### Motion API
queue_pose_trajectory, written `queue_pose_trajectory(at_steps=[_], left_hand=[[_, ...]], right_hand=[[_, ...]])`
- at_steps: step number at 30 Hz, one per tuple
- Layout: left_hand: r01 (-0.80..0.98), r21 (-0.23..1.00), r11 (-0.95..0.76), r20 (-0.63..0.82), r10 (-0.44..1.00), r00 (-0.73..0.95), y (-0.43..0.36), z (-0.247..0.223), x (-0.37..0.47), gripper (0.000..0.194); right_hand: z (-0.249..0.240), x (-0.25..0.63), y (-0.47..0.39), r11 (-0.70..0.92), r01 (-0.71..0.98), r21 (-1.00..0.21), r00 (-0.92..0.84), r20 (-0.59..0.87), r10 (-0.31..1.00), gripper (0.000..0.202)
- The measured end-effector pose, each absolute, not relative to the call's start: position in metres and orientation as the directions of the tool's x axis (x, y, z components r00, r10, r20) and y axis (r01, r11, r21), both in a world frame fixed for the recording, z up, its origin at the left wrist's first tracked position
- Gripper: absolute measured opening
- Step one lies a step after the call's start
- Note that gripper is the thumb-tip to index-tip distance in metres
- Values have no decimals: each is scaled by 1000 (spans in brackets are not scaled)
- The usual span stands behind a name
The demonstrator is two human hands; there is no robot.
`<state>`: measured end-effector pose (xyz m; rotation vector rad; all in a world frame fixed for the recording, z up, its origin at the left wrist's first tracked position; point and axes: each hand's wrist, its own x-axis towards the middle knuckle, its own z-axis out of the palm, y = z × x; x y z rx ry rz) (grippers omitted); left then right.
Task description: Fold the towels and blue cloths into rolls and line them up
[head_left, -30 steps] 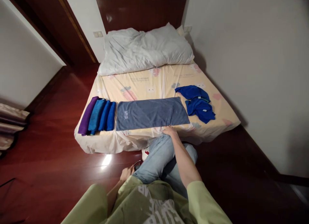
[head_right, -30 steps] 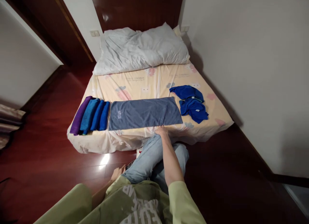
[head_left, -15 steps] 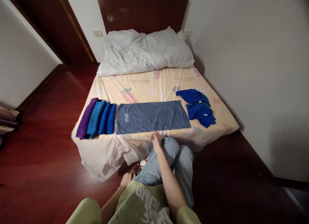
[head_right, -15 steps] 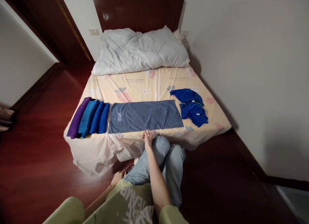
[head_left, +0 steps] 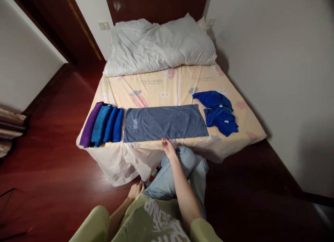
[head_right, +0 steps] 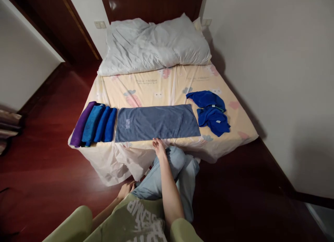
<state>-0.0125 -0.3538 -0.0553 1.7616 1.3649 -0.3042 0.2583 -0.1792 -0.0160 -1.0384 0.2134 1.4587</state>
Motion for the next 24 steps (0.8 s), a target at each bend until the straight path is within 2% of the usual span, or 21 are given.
queue_pose_trajectory(at_steps=[6, 11, 15, 20, 22, 24], left_hand=[[916, 401, -23, -658, 688, 306, -356, -62, -13, 29], [921, 388, -31, -663, 684, 303, -347, -60, -8, 27], [913, 399, -83, -629, 700, 338, -323, -47, 9, 24], [845, 519, -132, -452, 796, 402, -260, -1, 48, 28], [795, 567, -214, -359, 805, 472, -221, 24, 66, 29], [719, 609, -336, -196, 814, 547, -171, 47, 84, 29]], right_hand=[[-16, 250, -174, -160, -889, -430, 246, -740, 626, 14], [-16, 239, -171, -164, -871, -463, 254, -710, 657, 8], [-16, 235, -171, -159, -841, -517, 276, -663, 696, 18], [-17, 243, -166, -144, -837, -528, 278, -638, 718, 25], [-19, 247, -166, -178, -843, -507, 250, -663, 706, 24], [-23, 250, -167, -214, -850, -481, 219, -693, 687, 22]])
